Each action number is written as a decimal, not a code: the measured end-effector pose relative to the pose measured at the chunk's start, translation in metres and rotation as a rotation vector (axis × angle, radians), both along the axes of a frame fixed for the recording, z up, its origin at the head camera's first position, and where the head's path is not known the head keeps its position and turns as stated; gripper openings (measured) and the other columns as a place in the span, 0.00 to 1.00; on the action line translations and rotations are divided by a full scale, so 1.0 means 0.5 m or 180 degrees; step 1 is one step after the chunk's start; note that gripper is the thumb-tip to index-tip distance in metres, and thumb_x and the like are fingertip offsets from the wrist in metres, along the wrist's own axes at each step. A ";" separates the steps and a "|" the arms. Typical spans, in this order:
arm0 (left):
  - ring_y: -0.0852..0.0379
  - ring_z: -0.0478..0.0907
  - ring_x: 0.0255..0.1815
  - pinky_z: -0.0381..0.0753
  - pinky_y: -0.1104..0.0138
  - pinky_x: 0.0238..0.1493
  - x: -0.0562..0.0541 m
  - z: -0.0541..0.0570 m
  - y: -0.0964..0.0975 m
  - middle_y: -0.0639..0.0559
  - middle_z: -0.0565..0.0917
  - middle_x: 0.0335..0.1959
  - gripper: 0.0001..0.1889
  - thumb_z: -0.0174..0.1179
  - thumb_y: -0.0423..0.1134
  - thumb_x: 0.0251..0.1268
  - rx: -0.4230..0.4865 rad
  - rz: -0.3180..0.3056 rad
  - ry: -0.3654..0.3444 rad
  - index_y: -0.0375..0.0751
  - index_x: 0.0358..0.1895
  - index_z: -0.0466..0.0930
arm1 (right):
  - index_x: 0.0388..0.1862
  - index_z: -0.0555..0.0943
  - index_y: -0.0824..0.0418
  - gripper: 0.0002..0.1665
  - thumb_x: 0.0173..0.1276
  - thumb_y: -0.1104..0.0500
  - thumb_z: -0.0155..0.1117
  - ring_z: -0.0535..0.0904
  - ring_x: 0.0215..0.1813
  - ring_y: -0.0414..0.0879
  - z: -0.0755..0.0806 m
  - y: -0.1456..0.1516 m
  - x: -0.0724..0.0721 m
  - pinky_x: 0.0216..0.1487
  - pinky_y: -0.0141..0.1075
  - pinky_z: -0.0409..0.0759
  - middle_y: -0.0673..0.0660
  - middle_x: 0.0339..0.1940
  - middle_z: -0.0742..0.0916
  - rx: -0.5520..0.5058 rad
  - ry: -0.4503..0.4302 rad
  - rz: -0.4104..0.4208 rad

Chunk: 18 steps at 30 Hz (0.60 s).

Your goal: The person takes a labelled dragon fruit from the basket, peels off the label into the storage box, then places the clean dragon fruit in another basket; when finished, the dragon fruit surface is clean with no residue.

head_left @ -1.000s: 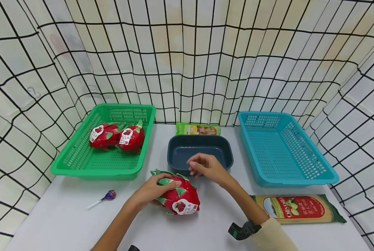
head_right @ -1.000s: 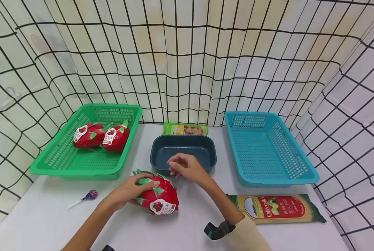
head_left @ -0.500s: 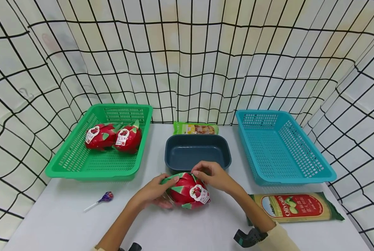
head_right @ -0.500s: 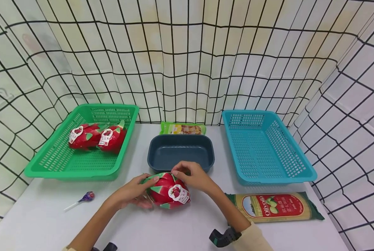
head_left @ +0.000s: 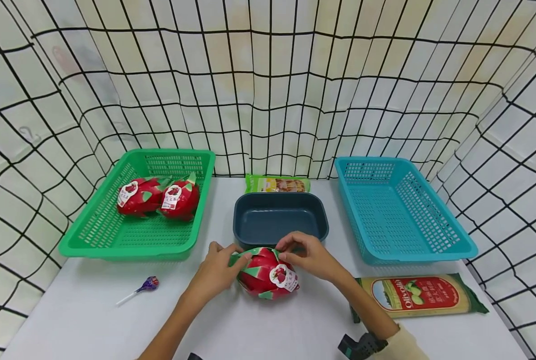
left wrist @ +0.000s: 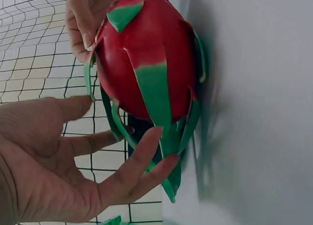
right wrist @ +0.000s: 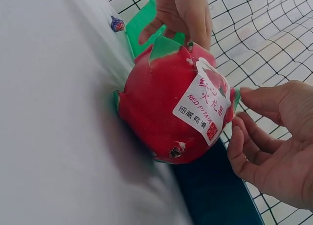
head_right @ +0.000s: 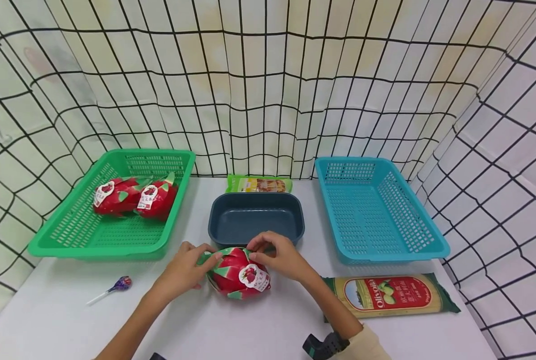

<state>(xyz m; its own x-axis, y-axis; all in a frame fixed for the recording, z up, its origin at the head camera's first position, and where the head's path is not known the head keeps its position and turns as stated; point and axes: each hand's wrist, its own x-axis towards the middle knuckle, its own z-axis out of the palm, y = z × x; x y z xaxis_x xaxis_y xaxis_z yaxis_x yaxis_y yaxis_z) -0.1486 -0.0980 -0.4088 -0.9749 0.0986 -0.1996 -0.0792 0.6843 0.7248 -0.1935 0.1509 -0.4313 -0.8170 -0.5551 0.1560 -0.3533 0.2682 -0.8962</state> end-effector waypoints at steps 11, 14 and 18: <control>0.39 0.67 0.61 0.87 0.57 0.32 0.005 -0.029 0.016 0.38 0.64 0.62 0.37 0.62 0.58 0.62 0.0909 0.0019 -0.0562 0.46 0.70 0.63 | 0.43 0.85 0.55 0.09 0.63 0.58 0.70 0.76 0.45 0.48 -0.003 0.009 0.010 0.35 0.33 0.84 0.55 0.41 0.80 0.0194 0.0173 0.0375; 0.36 0.63 0.64 0.87 0.54 0.36 0.007 -0.036 0.023 0.38 0.60 0.64 0.39 0.65 0.57 0.60 0.1142 0.0066 -0.0641 0.48 0.71 0.60 | 0.44 0.85 0.54 0.10 0.63 0.56 0.71 0.76 0.45 0.47 0.001 0.007 0.013 0.36 0.34 0.85 0.53 0.41 0.79 0.0297 0.0167 0.0339; 0.35 0.60 0.66 0.87 0.53 0.41 0.010 -0.044 0.033 0.39 0.56 0.66 0.39 0.67 0.55 0.59 0.1286 0.0120 -0.0627 0.49 0.71 0.60 | 0.45 0.85 0.51 0.12 0.63 0.54 0.71 0.76 0.46 0.44 0.008 0.006 0.018 0.37 0.34 0.85 0.50 0.41 0.79 0.0473 0.0255 0.0295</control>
